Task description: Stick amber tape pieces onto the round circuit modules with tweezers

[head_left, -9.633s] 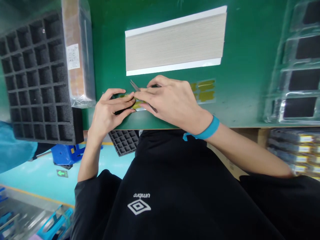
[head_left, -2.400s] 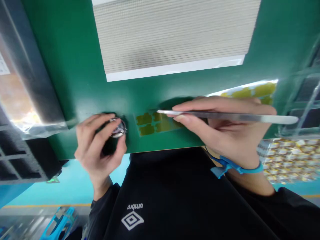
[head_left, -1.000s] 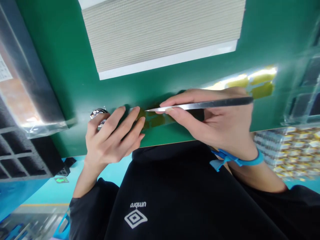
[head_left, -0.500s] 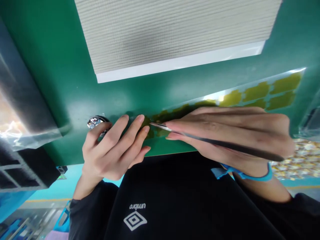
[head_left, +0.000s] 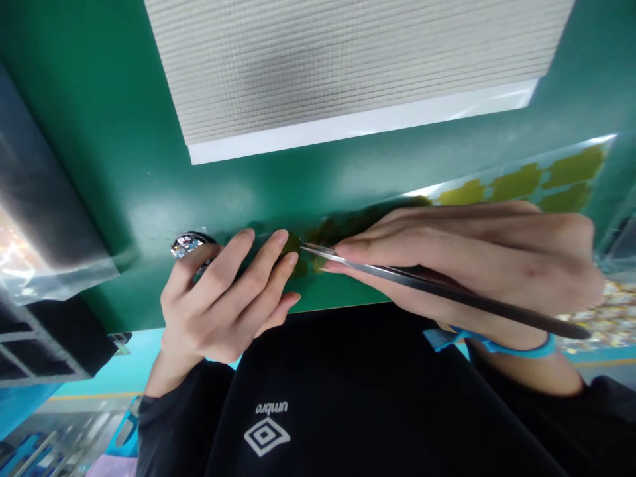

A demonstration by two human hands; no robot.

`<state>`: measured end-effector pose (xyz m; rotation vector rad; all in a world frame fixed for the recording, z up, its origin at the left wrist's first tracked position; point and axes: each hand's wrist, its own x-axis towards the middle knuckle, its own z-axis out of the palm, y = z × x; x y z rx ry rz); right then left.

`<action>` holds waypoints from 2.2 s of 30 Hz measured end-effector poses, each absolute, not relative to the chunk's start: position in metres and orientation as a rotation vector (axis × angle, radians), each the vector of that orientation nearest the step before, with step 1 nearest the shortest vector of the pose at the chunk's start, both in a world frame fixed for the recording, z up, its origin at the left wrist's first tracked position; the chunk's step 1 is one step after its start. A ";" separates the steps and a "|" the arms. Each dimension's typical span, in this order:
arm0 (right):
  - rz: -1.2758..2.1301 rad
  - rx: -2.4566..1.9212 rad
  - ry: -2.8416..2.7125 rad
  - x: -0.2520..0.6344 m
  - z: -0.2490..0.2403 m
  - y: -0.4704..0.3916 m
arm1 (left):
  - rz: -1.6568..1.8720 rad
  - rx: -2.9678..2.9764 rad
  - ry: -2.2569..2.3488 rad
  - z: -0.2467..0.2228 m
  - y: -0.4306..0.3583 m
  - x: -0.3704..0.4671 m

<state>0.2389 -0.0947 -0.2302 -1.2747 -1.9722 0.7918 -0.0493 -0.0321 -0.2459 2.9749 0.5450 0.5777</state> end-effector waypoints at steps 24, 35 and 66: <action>0.930 -1.375 -1.852 0.235 -0.232 -0.094 | 0.554 2.926 0.522 -0.244 -0.032 -0.048; 0.875 -1.351 -1.778 0.233 -0.240 -0.096 | 0.565 2.934 0.546 -0.244 -0.031 -0.048; 0.938 -1.537 -1.537 0.213 -0.234 -0.090 | 0.567 2.912 0.524 -0.247 -0.033 -0.050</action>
